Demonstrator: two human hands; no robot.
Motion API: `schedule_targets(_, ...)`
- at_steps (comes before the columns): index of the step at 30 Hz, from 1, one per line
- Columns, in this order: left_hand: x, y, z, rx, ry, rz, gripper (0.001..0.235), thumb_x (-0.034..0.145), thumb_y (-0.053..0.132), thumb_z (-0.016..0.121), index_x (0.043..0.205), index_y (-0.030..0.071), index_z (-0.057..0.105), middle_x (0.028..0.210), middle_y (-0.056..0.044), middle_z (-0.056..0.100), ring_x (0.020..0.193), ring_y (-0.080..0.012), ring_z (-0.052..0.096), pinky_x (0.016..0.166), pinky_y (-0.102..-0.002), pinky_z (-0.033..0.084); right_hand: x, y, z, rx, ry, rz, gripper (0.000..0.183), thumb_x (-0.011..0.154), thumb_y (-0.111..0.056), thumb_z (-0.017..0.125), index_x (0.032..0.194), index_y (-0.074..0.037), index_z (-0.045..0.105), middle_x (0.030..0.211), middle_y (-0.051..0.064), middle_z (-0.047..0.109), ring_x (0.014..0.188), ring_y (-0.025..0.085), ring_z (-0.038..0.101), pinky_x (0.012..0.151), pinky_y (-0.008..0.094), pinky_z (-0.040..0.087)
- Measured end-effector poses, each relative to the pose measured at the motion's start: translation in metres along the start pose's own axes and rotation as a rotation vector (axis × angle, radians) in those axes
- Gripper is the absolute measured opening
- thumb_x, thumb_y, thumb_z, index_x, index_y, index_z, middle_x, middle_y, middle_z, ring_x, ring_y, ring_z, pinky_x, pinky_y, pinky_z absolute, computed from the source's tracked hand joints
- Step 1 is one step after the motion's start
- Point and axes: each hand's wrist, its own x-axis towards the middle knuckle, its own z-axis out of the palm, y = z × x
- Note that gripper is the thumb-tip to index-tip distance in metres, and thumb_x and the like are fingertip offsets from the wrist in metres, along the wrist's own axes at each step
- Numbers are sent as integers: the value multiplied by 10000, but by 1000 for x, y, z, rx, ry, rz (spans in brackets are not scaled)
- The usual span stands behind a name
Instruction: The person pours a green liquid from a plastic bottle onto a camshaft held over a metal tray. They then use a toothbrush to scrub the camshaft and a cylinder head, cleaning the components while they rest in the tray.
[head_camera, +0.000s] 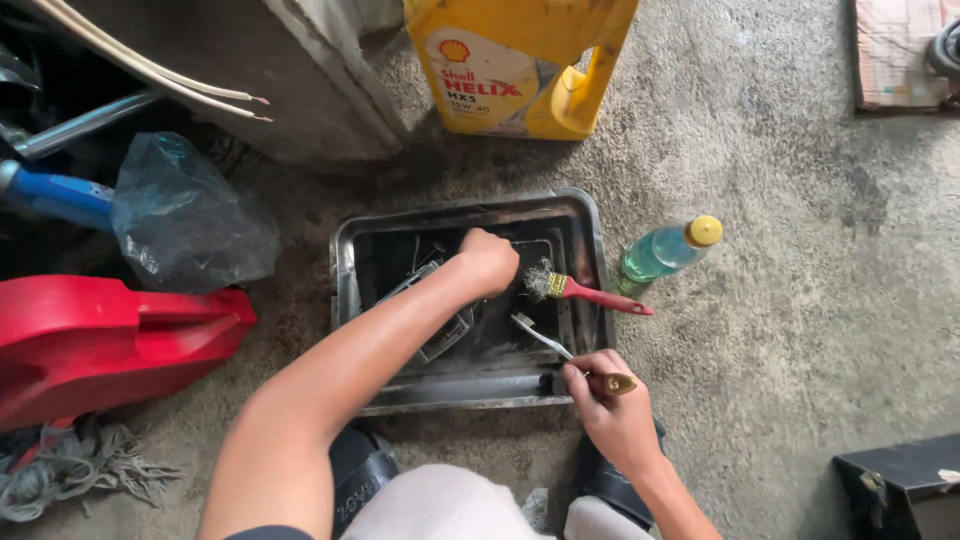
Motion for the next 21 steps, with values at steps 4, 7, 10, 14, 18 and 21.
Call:
schedule_targets(4,-27,-11,-15,-35,-10,18,211,839,237,652,941,141,809,1013,-98,783,934,-273,755,740,-429,581,2,-3,5,0,-6,-25,107,913,-127,708,952,-29,728,867,46,667,690,119,638,632,261,524)
schedule_targets(7,-31,-9,-6,-121,1,4,250,866,289,633,933,120,804,989,-116,774,920,-305,749,749,-455,585,-1,-7,8,-37,-18,-45,107,906,-129,713,950,-33,732,874,38,676,691,117,634,635,261,522)
schedule_targets(10,-43,-9,-9,-205,15,-26,257,880,292,623,929,108,796,977,-136,766,918,-332,743,766,-472,590,-1,-6,12,-27,-35,-47,108,907,-129,711,953,-34,731,879,41,674,683,125,613,630,264,512)
schedule_targets(14,-53,-7,-16,-301,117,-38,232,878,279,631,937,98,763,950,-153,762,900,-361,738,766,-495,589,-4,-7,15,-22,-37,-64,106,907,-128,709,955,-35,726,880,43,665,674,125,592,623,263,500)
schedule_targets(18,-31,-10,5,-358,191,-130,183,864,216,647,929,90,763,954,-166,757,904,-370,741,777,-491,598,-6,-11,15,-38,-59,-56,105,907,-126,705,958,-37,724,863,46,653,656,133,584,609,277,494)
schedule_targets(21,-23,-17,0,-487,235,-202,153,822,154,670,925,96,767,963,-174,748,916,-382,731,790,-495,594,-6,-12,17,-55,-52,-64,103,908,-128,702,955,-39,722,855,52,648,647,147,587,608,287,497)
